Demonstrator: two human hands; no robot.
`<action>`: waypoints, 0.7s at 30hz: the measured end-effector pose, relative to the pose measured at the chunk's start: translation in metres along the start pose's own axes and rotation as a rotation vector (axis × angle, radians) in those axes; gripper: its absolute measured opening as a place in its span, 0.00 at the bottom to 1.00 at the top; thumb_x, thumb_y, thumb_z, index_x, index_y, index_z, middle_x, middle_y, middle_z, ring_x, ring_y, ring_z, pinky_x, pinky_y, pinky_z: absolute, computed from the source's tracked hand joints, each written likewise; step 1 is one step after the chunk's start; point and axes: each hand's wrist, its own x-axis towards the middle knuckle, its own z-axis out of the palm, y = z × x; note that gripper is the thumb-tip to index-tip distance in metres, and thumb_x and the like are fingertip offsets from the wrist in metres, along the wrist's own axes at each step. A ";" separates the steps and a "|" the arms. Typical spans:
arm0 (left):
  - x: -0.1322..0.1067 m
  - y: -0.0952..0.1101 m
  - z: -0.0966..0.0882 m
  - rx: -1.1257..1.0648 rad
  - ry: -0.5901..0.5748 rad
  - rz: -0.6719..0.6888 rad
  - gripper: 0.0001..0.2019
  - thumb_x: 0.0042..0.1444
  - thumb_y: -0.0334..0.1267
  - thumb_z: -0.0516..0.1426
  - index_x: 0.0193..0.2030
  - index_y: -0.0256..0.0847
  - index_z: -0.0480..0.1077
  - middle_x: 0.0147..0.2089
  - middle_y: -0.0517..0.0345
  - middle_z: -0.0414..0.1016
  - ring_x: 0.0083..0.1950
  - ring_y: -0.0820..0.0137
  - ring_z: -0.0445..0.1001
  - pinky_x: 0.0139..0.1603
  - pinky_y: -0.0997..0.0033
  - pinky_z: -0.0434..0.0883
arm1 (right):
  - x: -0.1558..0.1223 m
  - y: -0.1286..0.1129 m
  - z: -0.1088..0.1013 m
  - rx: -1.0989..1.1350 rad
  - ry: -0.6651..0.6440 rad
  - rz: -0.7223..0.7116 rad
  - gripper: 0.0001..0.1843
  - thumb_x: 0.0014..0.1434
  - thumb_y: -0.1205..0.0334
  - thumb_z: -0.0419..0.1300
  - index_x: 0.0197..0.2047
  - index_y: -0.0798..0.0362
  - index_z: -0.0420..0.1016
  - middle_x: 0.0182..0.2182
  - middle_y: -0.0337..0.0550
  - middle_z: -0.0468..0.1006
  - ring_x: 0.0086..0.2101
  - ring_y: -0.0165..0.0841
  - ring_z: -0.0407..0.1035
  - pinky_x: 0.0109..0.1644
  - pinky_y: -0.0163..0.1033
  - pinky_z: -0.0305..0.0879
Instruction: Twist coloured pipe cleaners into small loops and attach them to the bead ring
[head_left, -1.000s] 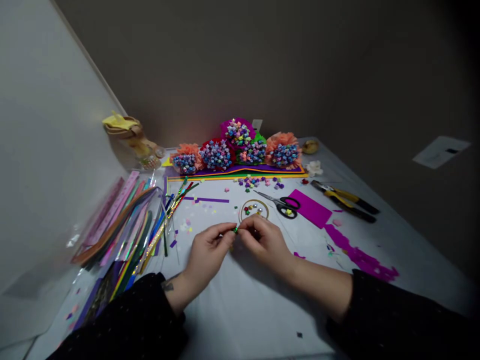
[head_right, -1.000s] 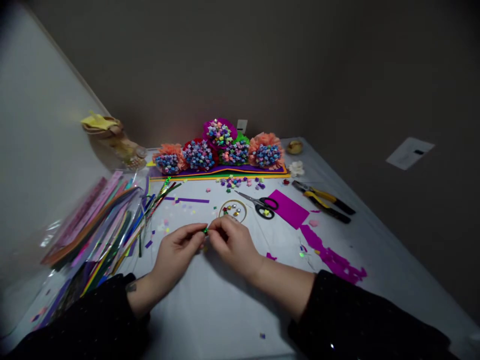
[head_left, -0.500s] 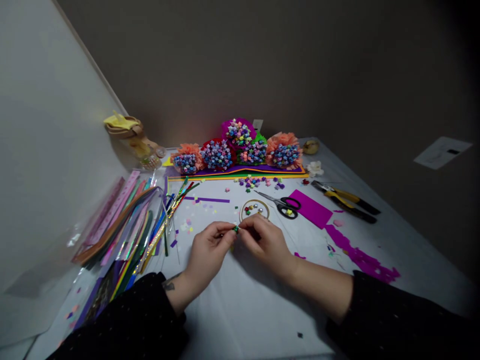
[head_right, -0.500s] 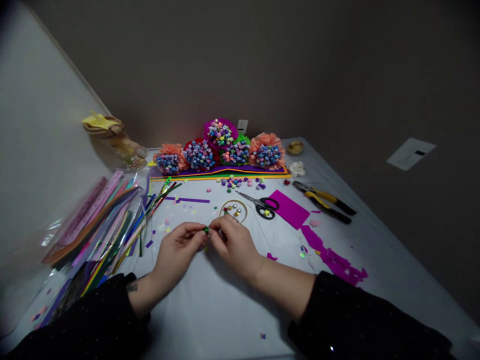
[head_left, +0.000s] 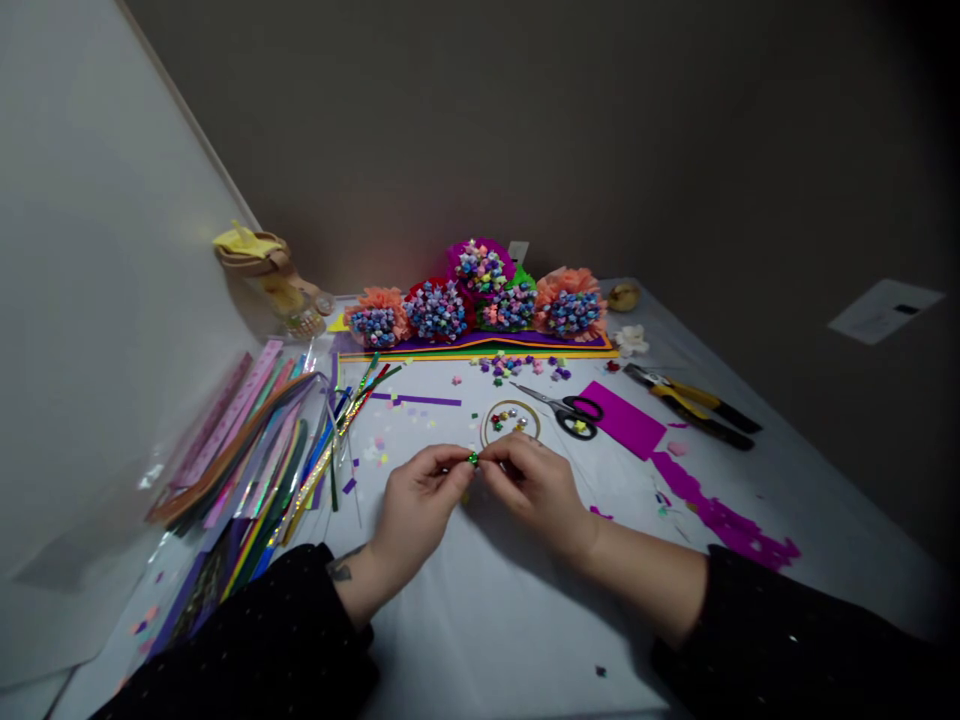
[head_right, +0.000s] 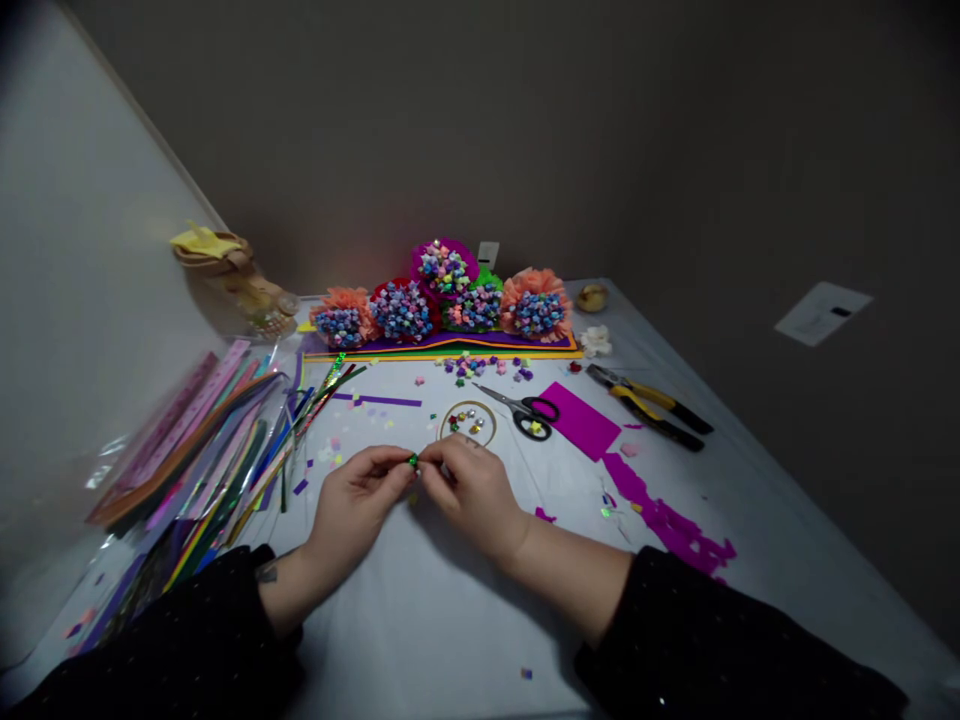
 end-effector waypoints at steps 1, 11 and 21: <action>0.000 0.000 0.000 0.002 0.001 -0.007 0.06 0.51 0.36 0.61 0.37 0.39 0.75 0.33 0.59 0.79 0.32 0.74 0.76 0.34 0.78 0.74 | 0.000 0.000 0.000 0.006 0.006 -0.008 0.06 0.57 0.69 0.55 0.31 0.52 0.71 0.24 0.39 0.74 0.26 0.29 0.68 0.30 0.33 0.64; 0.001 0.003 -0.001 0.054 -0.026 -0.050 0.09 0.51 0.39 0.60 0.38 0.38 0.77 0.35 0.55 0.80 0.35 0.70 0.77 0.37 0.72 0.76 | 0.003 -0.001 -0.004 0.049 -0.032 -0.026 0.06 0.57 0.70 0.54 0.30 0.52 0.70 0.24 0.39 0.72 0.25 0.29 0.68 0.30 0.33 0.64; -0.001 0.006 -0.004 0.032 -0.102 -0.061 0.08 0.51 0.37 0.60 0.36 0.38 0.77 0.33 0.54 0.81 0.32 0.70 0.77 0.35 0.74 0.75 | 0.006 0.002 -0.006 0.069 -0.112 -0.136 0.06 0.57 0.70 0.52 0.30 0.52 0.66 0.23 0.39 0.69 0.25 0.29 0.64 0.29 0.33 0.62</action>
